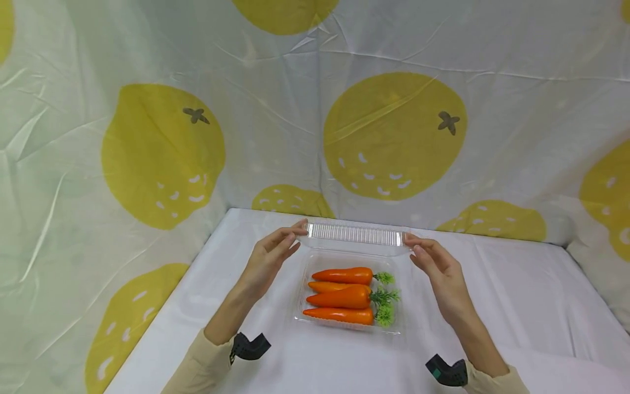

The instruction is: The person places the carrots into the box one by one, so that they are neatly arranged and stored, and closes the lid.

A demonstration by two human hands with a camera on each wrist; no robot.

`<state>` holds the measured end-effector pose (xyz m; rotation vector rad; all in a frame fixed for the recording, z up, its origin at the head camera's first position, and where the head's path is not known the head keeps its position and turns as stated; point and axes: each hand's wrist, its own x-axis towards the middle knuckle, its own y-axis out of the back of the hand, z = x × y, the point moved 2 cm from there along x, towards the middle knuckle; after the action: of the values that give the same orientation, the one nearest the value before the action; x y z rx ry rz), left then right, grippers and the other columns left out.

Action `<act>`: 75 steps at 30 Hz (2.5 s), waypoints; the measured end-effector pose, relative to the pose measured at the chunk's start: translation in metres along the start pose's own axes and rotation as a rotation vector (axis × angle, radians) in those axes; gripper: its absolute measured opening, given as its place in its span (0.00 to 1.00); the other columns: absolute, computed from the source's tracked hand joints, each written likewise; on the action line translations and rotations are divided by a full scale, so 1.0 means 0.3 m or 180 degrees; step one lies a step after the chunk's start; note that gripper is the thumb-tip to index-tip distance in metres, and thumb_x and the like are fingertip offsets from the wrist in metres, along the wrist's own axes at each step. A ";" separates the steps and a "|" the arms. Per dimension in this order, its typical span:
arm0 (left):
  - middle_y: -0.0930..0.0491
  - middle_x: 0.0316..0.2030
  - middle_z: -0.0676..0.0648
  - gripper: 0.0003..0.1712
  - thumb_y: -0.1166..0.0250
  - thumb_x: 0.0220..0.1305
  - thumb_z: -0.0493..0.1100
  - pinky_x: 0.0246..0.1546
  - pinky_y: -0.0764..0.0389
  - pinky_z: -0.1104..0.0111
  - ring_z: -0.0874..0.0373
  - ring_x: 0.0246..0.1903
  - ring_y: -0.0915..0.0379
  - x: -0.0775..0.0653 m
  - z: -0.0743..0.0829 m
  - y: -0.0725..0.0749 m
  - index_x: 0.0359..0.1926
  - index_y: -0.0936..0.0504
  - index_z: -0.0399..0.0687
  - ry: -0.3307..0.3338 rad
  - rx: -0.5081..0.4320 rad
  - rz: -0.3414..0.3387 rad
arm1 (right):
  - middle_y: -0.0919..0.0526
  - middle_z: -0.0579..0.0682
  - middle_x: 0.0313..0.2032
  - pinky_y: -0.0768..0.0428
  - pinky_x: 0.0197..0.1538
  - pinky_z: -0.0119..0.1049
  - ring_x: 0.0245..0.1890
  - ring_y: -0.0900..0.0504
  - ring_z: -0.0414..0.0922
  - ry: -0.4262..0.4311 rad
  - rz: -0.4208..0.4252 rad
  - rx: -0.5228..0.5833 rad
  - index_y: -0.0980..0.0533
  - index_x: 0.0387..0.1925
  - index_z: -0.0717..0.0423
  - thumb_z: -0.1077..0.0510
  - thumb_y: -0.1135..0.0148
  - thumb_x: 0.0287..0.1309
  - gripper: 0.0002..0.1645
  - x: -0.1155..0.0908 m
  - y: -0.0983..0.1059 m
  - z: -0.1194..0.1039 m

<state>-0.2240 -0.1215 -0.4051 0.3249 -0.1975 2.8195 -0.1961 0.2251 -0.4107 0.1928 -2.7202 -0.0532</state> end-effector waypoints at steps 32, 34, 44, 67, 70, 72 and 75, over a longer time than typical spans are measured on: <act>0.40 0.80 0.46 0.17 0.43 0.79 0.43 0.81 0.47 0.46 0.51 0.81 0.48 -0.160 -0.077 -0.002 0.58 0.19 0.37 0.0052 0.0385 -0.0111 | 0.28 0.38 0.70 0.33 0.57 0.15 0.67 0.33 0.19 -0.0982 -0.0185 -0.0494 0.30 0.54 0.68 0.53 0.47 0.79 0.19 -0.162 -0.037 0.039; 0.40 0.80 0.46 0.17 0.44 0.80 0.42 0.81 0.45 0.50 0.51 0.81 0.47 -0.163 -0.090 0.000 0.59 0.19 0.37 0.0013 0.0383 -0.0104 | 0.30 0.39 0.72 0.33 0.57 0.14 0.67 0.35 0.18 -0.0988 -0.0213 -0.0487 0.30 0.53 0.66 0.53 0.47 0.79 0.17 -0.169 -0.041 0.054; 0.45 0.81 0.45 0.16 0.46 0.80 0.37 0.72 0.37 0.81 0.48 0.82 0.53 -0.167 -0.173 0.008 0.59 0.21 0.32 -0.0142 0.0310 -0.0135 | 0.50 0.62 0.81 0.26 0.57 0.15 0.77 0.50 0.75 -0.1018 -0.0294 -0.0336 0.35 0.54 0.70 0.56 0.46 0.78 0.19 -0.181 -0.066 0.127; 0.55 0.83 0.42 0.14 0.49 0.78 0.29 0.78 0.42 0.63 0.47 0.83 0.60 -0.166 -0.308 0.004 0.58 0.23 0.29 -0.0120 0.0496 0.0098 | 0.55 0.63 0.82 0.17 0.58 0.25 0.78 0.36 0.49 -0.0978 -0.0068 -0.0156 0.33 0.57 0.73 0.59 0.41 0.75 0.22 -0.203 -0.128 0.221; 0.54 0.83 0.39 0.14 0.48 0.78 0.30 0.77 0.41 0.57 0.45 0.82 0.58 -0.167 -0.312 0.009 0.59 0.22 0.33 -0.0018 0.0550 0.0198 | 0.54 0.64 0.82 0.16 0.58 0.27 0.68 0.31 0.24 -0.0954 -0.0044 -0.0143 0.34 0.57 0.74 0.58 0.42 0.76 0.22 -0.203 -0.132 0.224; 0.52 0.82 0.39 0.14 0.47 0.78 0.31 0.76 0.38 0.60 0.46 0.82 0.55 -0.166 -0.316 0.013 0.58 0.21 0.35 0.0071 0.0566 0.0261 | 0.52 0.67 0.81 0.15 0.57 0.28 0.63 0.29 0.18 -0.0944 0.0007 -0.0117 0.34 0.57 0.76 0.58 0.43 0.76 0.23 -0.202 -0.134 0.227; 0.48 0.81 0.38 0.14 0.47 0.79 0.32 0.74 0.34 0.68 0.46 0.81 0.50 -0.164 -0.321 0.021 0.57 0.19 0.35 0.0140 0.0526 0.0319 | 0.47 0.70 0.78 0.14 0.56 0.29 0.60 0.26 0.18 -0.0978 0.0102 -0.0144 0.33 0.55 0.78 0.58 0.43 0.77 0.23 -0.199 -0.136 0.234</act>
<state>-0.1996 -0.1248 -0.5106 0.2961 0.0303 2.9461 -0.1652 0.1938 -0.5013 0.1371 -3.0236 -0.1463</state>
